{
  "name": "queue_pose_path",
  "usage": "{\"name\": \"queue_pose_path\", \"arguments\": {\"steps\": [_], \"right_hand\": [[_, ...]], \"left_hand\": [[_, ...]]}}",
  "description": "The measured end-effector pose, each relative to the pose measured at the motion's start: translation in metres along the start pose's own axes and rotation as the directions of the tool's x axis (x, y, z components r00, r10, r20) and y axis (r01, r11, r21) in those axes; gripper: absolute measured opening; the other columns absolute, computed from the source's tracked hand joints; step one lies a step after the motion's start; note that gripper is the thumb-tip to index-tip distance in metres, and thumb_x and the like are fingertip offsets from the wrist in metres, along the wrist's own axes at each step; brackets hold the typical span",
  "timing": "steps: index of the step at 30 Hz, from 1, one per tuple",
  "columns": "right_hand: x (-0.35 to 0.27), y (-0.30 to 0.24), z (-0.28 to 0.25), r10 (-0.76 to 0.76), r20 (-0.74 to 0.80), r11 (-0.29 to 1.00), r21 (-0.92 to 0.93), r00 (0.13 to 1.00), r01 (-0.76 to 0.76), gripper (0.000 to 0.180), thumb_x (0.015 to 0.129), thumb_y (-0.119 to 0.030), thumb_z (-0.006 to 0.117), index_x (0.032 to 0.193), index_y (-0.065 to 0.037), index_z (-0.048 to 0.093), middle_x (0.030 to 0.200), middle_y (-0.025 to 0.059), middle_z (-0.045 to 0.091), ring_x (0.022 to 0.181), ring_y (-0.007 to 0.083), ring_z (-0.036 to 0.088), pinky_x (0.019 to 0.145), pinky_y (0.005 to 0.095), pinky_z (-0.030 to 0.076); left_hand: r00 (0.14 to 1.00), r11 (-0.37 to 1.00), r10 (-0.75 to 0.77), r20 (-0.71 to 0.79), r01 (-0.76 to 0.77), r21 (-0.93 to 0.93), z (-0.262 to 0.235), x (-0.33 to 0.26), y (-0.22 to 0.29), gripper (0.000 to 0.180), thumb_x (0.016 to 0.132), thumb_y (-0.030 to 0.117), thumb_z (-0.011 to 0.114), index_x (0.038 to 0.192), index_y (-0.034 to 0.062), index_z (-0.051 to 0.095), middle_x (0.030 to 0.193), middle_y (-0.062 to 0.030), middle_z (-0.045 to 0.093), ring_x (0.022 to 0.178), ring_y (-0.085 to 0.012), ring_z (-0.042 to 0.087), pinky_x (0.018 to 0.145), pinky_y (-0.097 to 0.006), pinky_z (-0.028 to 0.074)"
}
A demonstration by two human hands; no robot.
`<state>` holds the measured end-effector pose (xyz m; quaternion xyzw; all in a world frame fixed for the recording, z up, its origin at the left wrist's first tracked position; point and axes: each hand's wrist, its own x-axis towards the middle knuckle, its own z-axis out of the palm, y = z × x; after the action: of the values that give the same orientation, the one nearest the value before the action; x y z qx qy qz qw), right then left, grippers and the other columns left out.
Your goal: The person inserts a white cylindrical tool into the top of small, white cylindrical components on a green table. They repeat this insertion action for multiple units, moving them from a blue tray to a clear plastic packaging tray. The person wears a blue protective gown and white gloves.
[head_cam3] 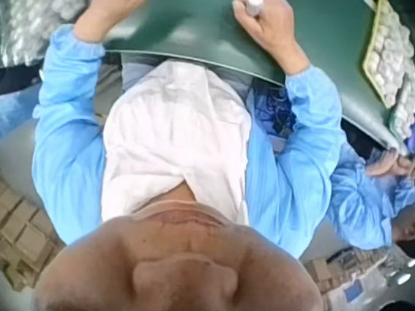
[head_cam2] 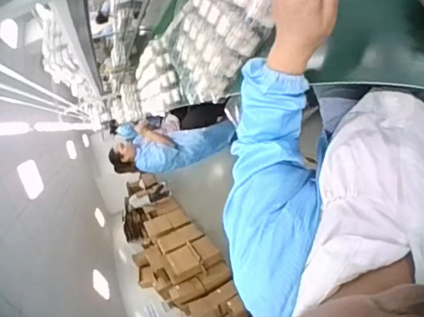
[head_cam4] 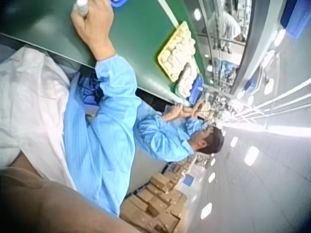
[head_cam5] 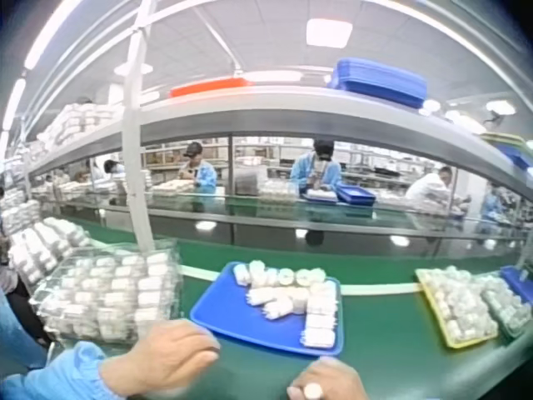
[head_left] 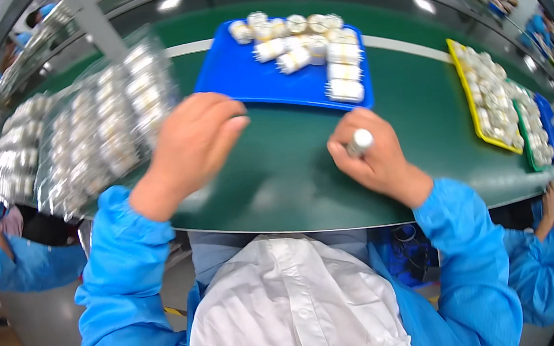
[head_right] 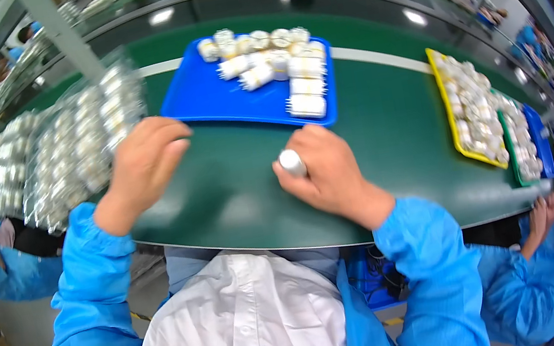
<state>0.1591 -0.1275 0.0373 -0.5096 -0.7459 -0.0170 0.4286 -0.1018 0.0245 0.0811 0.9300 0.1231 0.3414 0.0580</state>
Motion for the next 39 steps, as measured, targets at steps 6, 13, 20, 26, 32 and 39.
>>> {"name": "queue_pose_path", "arguments": {"steps": [6,13,20,26,32,39], "right_hand": [[-0.025,0.050,-0.008,0.142,0.029,0.983,-0.118,0.989,-0.138,0.031,0.084,-0.027,0.078,0.070,-0.006,0.059,0.069,0.0095,0.057,0.068,0.0303,0.056,0.059,0.0430,0.046],[-0.030,0.056,-0.012,0.337,0.128,0.941,-0.081,0.933,-0.328,0.043,0.083,-0.044,0.079,0.079,-0.004,0.065,0.074,0.0101,0.065,0.068,0.0316,0.062,0.062,0.0414,0.051],[-0.046,0.065,-0.021,0.556,0.170,0.810,0.107,0.813,-0.576,0.038,0.087,-0.036,0.078,0.097,0.000,0.071,0.089,0.0149,0.071,0.076,0.0294,0.069,0.068,0.0379,0.054],[-0.041,0.052,-0.014,0.513,0.090,0.858,-0.009,0.854,-0.514,0.022,0.085,-0.021,0.079,0.090,-0.001,0.071,0.082,0.0121,0.070,0.073,0.0259,0.069,0.066,0.0351,0.054],[0.008,0.032,-0.004,0.646,-0.085,0.714,0.418,0.759,-0.561,0.012,0.089,-0.011,0.073,0.085,0.000,0.070,0.078,0.0064,0.068,0.068,0.0144,0.064,0.060,0.0286,0.049],[0.027,0.035,0.027,0.424,-0.106,0.883,0.272,0.900,-0.384,0.014,0.089,-0.013,0.075,0.087,0.000,0.070,0.080,0.0064,0.069,0.067,0.0134,0.062,0.059,0.0283,0.048]], "left_hand": [[1.000,0.996,0.023,0.004,-0.022,-0.090,0.139,0.094,0.002,0.031,0.087,0.017,0.073,0.115,0.0057,0.063,0.107,-0.0120,0.062,0.100,-0.0336,0.060,0.084,-0.042,0.051],[0.983,0.994,0.084,0.160,-0.095,0.062,0.184,0.154,-0.022,0.048,0.084,0.016,0.073,0.129,0.0055,0.057,0.119,-0.0132,0.060,0.107,-0.0340,0.054,0.095,-0.045,0.046],[1.000,0.966,-0.022,0.001,0.022,-0.258,0.133,0.118,-0.009,0.055,0.077,0.012,0.077,0.127,0.0043,0.056,0.111,-0.0158,0.060,0.101,-0.0318,0.059,0.088,-0.040,0.050],[0.964,0.842,-0.212,0.160,0.263,-0.471,0.125,0.028,0.004,0.057,0.071,0.007,0.084,0.120,0.0037,0.054,0.109,-0.0128,0.059,0.097,-0.0279,0.061,0.085,-0.036,0.051],[0.948,0.844,-0.223,0.227,0.304,-0.441,0.121,0.013,0.008,0.055,0.072,0.008,0.086,0.117,0.0044,0.054,0.109,-0.0128,0.060,0.096,-0.0284,0.062,0.085,-0.037,0.052],[0.930,0.799,-0.211,0.301,0.341,-0.494,0.121,0.016,0.007,0.056,0.076,0.005,0.082,0.124,0.0049,0.053,0.117,-0.0134,0.061,0.107,-0.0314,0.063,0.093,-0.038,0.051]]}}
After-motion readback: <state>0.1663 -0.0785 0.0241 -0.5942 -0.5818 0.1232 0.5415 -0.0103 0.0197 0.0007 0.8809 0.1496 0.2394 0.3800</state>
